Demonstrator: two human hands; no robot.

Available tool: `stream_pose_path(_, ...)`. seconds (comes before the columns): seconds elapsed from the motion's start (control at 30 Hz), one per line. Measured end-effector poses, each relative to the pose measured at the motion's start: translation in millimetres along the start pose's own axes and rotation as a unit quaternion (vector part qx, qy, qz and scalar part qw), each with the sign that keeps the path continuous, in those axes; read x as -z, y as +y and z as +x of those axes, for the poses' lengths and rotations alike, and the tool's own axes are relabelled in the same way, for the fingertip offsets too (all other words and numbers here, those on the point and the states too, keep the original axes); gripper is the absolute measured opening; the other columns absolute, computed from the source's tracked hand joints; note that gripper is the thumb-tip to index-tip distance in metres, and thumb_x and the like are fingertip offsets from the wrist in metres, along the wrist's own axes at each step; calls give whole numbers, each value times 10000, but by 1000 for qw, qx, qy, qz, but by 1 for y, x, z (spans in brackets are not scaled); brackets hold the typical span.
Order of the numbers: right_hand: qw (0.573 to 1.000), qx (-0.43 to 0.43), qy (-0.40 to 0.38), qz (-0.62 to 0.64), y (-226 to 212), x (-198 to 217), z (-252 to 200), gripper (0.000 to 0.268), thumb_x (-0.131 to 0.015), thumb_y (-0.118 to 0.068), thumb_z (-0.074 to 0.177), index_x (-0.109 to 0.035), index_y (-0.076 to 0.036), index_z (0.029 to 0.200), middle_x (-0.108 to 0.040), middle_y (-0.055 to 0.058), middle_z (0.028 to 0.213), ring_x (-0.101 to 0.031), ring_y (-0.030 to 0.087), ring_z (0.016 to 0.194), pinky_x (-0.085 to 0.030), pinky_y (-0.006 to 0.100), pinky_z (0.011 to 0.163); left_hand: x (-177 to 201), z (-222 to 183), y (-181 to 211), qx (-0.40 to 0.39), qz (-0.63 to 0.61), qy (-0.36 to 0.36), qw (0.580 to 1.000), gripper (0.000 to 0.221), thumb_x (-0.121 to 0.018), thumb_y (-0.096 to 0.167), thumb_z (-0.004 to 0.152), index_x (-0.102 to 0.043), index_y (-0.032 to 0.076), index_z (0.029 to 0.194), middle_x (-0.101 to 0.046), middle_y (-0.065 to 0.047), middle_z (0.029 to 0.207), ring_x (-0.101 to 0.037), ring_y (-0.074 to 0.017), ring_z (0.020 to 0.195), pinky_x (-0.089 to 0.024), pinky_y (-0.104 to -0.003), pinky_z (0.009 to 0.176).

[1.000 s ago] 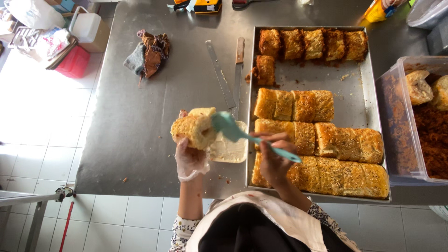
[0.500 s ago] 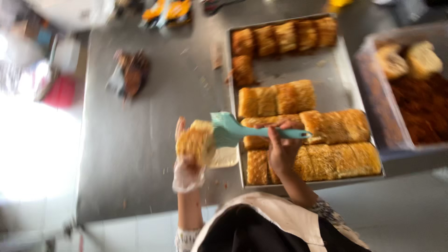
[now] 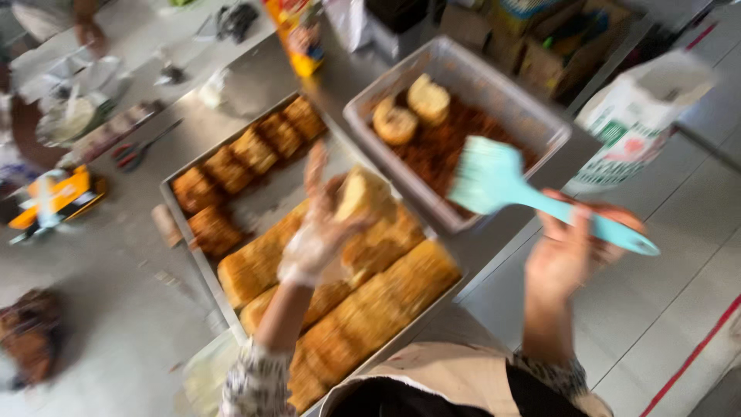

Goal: The person prepares bread rolls by spreading a cream filling onto the cut surface of rolls using a blue spatula and then dipping them into a container of meat floss.

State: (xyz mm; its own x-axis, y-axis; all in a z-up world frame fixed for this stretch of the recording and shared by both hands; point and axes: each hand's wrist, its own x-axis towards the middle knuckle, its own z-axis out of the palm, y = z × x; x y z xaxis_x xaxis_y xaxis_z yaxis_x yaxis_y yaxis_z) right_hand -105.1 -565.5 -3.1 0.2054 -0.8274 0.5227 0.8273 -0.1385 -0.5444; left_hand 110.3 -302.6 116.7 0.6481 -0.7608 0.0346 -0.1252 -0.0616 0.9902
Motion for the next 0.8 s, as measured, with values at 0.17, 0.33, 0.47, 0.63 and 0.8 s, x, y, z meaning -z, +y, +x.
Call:
stream_pose_path(0.17, 989, 63, 40, -124, -43, 99, 79, 154, -557, 44, 1216, -472, -84, 1200, -606, 79, 985, -722, 268, 966, -669, 396, 865, -60, 140, -8, 32, 443, -75, 893, 1295, -834, 422, 706, 8, 121, 1642, -460, -163, 1469, -574, -299, 1113, -504, -425, 914)
stream_pose_path(0.33, 986, 48, 104, -123, -38, 124, 131, 257, -582, 95, 1198, -412, -99, 1188, -576, 40, 989, -749, 288, 1029, -688, 442, 1004, -82, 182, 8, 171, 532, -172, 811, 1340, -815, 476, 708, 72, 111, 1644, -546, -191, 1388, -661, -288, 940, -574, -388, 773)
stream_pose_path(0.47, 989, 9, 98, -109, -4, 129, 153, 256, -572, 86, 1197, -407, -109, 1214, -577, 57, 1020, -747, 310, 1061, -678, 428, 977, -83, 181, 4, 218, 525, -194, 799, 1390, -825, 468, 683, 127, 126, 1637, -522, -213, 1424, -725, -296, 852, -614, -369, 695)
stream_pose_path(0.63, 996, -28, 67, -60, 48, 121, 167, 249, -590, 55, 1184, -413, -74, 1303, -559, 78, 1091, -682, 259, 992, -711, 432, 1001, -46, 156, -29, -58, 520, 17, 852, 1406, -918, 599, 653, 16, 61, 1556, -364, -333, 1520, -572, -430, 1131, -519, -464, 895)
stream_pose_path(0.8, 995, -72, -22, -65, 103, 106, 184, 219, -597, -15, 1208, -405, -69, 1298, -585, 126, 1128, -700, 299, 1008, -701, 434, 985, 41, 67, -21, 269, 498, 72, 821, 1361, -734, 653, 721, 87, 77, 1642, -343, -203, 1606, -586, -320, 1259, -571, -391, 1008)
